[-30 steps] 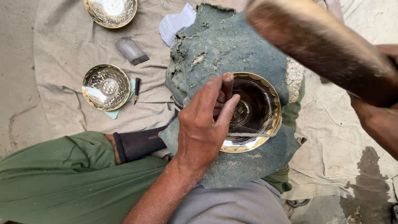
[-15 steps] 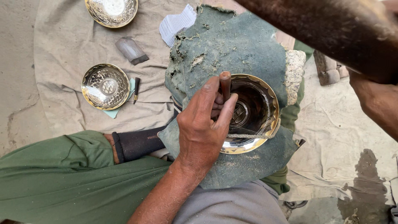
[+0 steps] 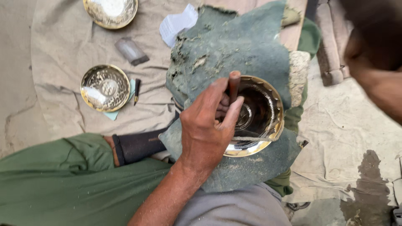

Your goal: The person sits cross-legged with a decorated brass bowl on their lap, holding a punch against the bowl's inner surface and striking it with a wooden mallet to emboss the metal. They reposition the punch and rotate the bowl between strikes, and at times adjust a cord wrapped around the bowl.

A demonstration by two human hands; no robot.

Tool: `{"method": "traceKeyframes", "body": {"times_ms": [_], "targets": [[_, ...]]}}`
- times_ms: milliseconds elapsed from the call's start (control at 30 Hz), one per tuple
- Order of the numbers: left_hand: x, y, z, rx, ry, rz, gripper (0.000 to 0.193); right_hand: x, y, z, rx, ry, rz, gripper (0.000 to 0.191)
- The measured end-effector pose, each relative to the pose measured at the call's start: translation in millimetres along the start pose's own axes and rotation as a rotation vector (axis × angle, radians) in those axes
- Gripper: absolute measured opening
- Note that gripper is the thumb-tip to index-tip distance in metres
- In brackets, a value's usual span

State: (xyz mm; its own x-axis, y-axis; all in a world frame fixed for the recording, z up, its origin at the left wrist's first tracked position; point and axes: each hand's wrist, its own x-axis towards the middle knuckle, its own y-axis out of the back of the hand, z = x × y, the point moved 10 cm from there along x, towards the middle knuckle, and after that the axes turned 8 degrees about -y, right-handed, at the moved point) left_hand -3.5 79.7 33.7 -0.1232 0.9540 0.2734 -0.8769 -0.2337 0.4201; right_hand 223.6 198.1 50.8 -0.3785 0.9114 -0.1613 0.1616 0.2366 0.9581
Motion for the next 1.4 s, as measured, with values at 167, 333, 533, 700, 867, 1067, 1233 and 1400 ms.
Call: {"method": "traceKeyframes", "body": {"times_ms": [167, 333, 533, 700, 867, 1067, 1233, 1400], "targets": [[-0.8, -1.6, -2.0, -0.023, 0.032, -0.02, 0.04, -2.8, 3.0, -18.1, -0.352, -0.135, -0.246, 0.024], [-1.2, -2.7, -4.2, 0.0, 0.016, -0.018, 0.04, -12.4, -23.6, 25.5, -0.308, -0.107, -0.297, 0.029], [-2.2, 3.8, 5.0, 0.012, -0.048, 0.049, 0.045, -12.7, -17.6, 87.1, 0.19, -0.143, -0.006, 0.032], [-3.5, -0.8, -3.3, -0.004, 0.01, 0.043, 0.046, -29.8, -11.0, 45.2, -0.101, -0.022, -0.028, 0.03], [-6.4, -4.1, -7.0, 0.032, 0.0, 0.03, 0.045, -10.1, 0.0, 10.1, -0.018, 0.032, -0.062, 0.026], [-6.6, -4.2, -8.1, 0.035, 0.008, 0.034, 0.042, -18.1, -4.0, 3.1, -0.258, -0.035, -0.183, 0.026], [-2.6, -4.9, -7.3, 0.041, 0.013, 0.005, 0.042, -5.5, 4.3, -17.7, 0.033, 0.092, -0.155, 0.03], [0.9, -2.1, -2.4, 0.013, 0.0, 0.016, 0.04, -5.2, 15.0, -27.4, -0.177, -0.015, -0.113, 0.04]]}}
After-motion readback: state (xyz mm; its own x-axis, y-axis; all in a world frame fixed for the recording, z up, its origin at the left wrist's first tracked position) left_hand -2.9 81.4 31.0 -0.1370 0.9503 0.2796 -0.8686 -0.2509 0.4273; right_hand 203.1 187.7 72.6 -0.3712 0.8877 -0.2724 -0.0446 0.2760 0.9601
